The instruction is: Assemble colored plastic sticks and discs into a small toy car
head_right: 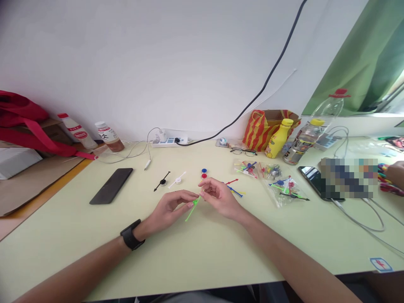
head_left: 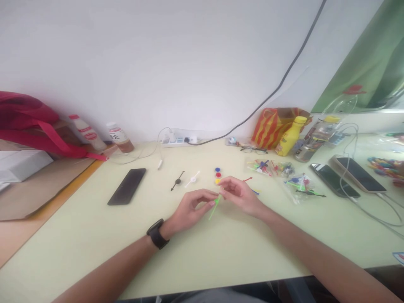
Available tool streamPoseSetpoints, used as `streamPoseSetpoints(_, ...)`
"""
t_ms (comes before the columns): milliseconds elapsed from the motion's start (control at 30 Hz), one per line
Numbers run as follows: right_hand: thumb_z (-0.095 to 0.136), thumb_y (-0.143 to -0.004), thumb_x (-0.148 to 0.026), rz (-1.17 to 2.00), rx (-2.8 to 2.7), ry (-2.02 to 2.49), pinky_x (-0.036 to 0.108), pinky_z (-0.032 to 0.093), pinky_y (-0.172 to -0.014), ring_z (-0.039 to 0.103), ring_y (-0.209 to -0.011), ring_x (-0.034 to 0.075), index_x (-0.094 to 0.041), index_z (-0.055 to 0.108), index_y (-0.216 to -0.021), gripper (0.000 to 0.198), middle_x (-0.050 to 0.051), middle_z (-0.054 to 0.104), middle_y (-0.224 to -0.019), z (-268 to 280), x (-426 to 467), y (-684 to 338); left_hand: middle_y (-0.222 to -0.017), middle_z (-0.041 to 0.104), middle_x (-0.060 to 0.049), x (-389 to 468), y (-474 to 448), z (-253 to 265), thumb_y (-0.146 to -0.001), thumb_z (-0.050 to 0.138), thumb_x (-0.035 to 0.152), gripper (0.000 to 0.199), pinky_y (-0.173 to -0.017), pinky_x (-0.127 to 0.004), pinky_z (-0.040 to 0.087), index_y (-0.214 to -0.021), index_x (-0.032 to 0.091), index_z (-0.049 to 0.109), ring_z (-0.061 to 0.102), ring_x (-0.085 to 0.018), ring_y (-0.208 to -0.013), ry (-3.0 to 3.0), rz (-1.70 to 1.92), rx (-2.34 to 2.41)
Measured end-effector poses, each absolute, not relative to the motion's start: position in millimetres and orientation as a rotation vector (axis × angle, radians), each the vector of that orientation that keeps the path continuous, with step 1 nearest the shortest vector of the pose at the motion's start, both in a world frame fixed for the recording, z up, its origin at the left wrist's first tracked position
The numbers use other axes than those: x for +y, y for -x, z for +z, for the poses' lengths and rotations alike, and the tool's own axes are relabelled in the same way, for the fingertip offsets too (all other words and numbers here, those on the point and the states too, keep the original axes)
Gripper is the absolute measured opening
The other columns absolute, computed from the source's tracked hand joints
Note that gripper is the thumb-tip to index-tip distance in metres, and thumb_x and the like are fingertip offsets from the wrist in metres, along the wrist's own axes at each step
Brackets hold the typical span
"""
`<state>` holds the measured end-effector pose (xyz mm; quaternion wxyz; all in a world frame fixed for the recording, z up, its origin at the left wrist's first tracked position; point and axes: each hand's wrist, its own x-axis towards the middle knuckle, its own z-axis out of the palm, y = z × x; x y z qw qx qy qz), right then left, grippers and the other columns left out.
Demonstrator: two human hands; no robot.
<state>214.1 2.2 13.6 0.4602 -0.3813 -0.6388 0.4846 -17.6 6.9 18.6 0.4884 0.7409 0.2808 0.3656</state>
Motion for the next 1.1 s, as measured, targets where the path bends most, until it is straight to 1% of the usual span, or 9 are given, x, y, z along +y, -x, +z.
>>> streamPoseSetpoints(100, 0.065, -0.097, -0.046, 0.97, -1.596, 1.001, 0.037, 0.056, -0.085, 0.064, -0.092, 0.021, -0.024, 0.069, -0.113, 0.028, 0.008, 0.069, -0.106, 16, 6, -220, -0.104, 0.076, -0.009, 12, 18, 17, -0.092, 0.076, 0.035, 0.023, -0.094, -0.039, 0.061, -0.108, 0.019, 0.075, 0.073, -0.022, -0.098, -1.654, 0.935, 0.729)
streamPoseSetpoints(233, 0.058, -0.101, -0.043, 0.803, -1.71, 1.004, 0.034, 0.053, -0.072, 0.059, -0.076, 0.019, -0.025, 0.07, -0.114, 0.025, 0.003, 0.063, -0.083, 19, 3, -224, -0.099, 0.075, -0.008, 17, 18, 16, -0.088, 0.081, 0.037, 0.025, -0.09, -0.038, 0.062, -0.103, 0.018, 0.074, 0.072, -0.021, -0.093, -1.542, 0.959, 0.784)
streamPoseSetpoints(367, 0.057, -0.102, -0.039, 0.848, -1.663, 0.909, 0.033, 0.052, -0.072, 0.056, -0.07, 0.015, -0.032, 0.035, -0.154, 0.057, 0.001, 0.06, -0.097, 13, -6, -214, -0.102, 0.074, -0.008, 17, 19, 16, -0.086, 0.083, 0.035, 0.024, -0.092, -0.037, 0.061, -0.1, 0.017, 0.074, 0.072, -0.021, -0.096, -1.504, 0.972, 0.792)
streamPoseSetpoints(433, 0.057, -0.102, -0.041, 0.846, -1.625, 0.884, 0.034, 0.052, -0.073, 0.055, -0.068, 0.014, -0.033, 0.032, -0.154, 0.058, 0.003, 0.059, -0.106, 9, -9, -208, -0.101, 0.074, -0.007, 17, 19, 16, -0.085, 0.084, 0.034, 0.024, -0.092, -0.037, 0.061, -0.099, 0.017, 0.073, 0.072, -0.02, -0.095, -1.49, 0.985, 0.801)
streamPoseSetpoints(533, 0.046, -0.106, -0.048, 0.945, -1.7, 0.909, 0.034, 0.05, -0.072, 0.052, -0.064, 0.016, -0.023, 0.065, -0.098, 0.032, 0.001, 0.058, -0.081, 9, -8, -207, -0.098, 0.074, -0.007, 16, 18, 18, -0.084, 0.085, 0.034, 0.024, -0.092, -0.037, 0.062, -0.097, 0.017, 0.074, 0.073, -0.02, -0.094, -1.475, 0.994, 0.821)
streamPoseSetpoints(600, 0.039, -0.107, -0.054, 1.048, -1.742, 0.92, 0.034, 0.045, -0.065, 0.046, -0.058, 0.016, -0.022, 0.05, -0.059, 0.058, 0.0, 0.046, -0.059, 11, -5, -209, -0.098, 0.075, -0.007, 16, 18, 18, -0.083, 0.085, 0.034, 0.024, -0.091, -0.038, 0.063, -0.096, 0.017, 0.074, 0.073, -0.021, -0.095, -1.468, 0.996, 0.829)
streamPoseSetpoints(667, 0.039, -0.106, -0.059, 1.081, -1.716, 0.924, 0.033, 0.04, -0.06, 0.041, -0.055, 0.015, -0.022, 0.037, -0.051, 0.066, 0.0, 0.04, -0.055, 13, -2, -212, -0.098, 0.075, -0.007, 16, 18, 18, -0.083, 0.085, 0.035, 0.025, -0.091, -0.038, 0.063, -0.096, 0.017, 0.074, 0.074, -0.021, -0.094, -1.46, 0.996, 0.834)
streamPoseSetpoints(933, 0.071, -0.092, -0.053, 1.196, -1.532, 0.893, 0.029, 0.046, -0.068, 0.055, -0.071, 0.015, -0.023, 0.053, -0.089, 0.035, -0.001, 0.057, -0.079, 14, -4, -205, -0.099, 0.076, -0.007, 17, 18, 16, -0.083, 0.085, 0.035, 0.024, -0.089, -0.036, 0.062, -0.098, 0.018, 0.075, 0.073, -0.02, -0.092, -1.484, 0.984, 0.855)
streamPoseSetpoints(1100, 0.074, -0.091, -0.049, 1.228, -1.57, 0.886, 0.032, 0.051, -0.074, 0.06, -0.075, 0.016, -0.026, 0.052, -0.108, 0.037, -0.001, 0.064, -0.084, 9, -6, -200, -0.101, 0.076, -0.007, 17, 18, 15, -0.085, 0.084, 0.035, 0.025, -0.09, -0.037, 0.061, -0.099, 0.018, 0.075, 0.073, -0.021, -0.093, -1.466, 0.942, 0.809)
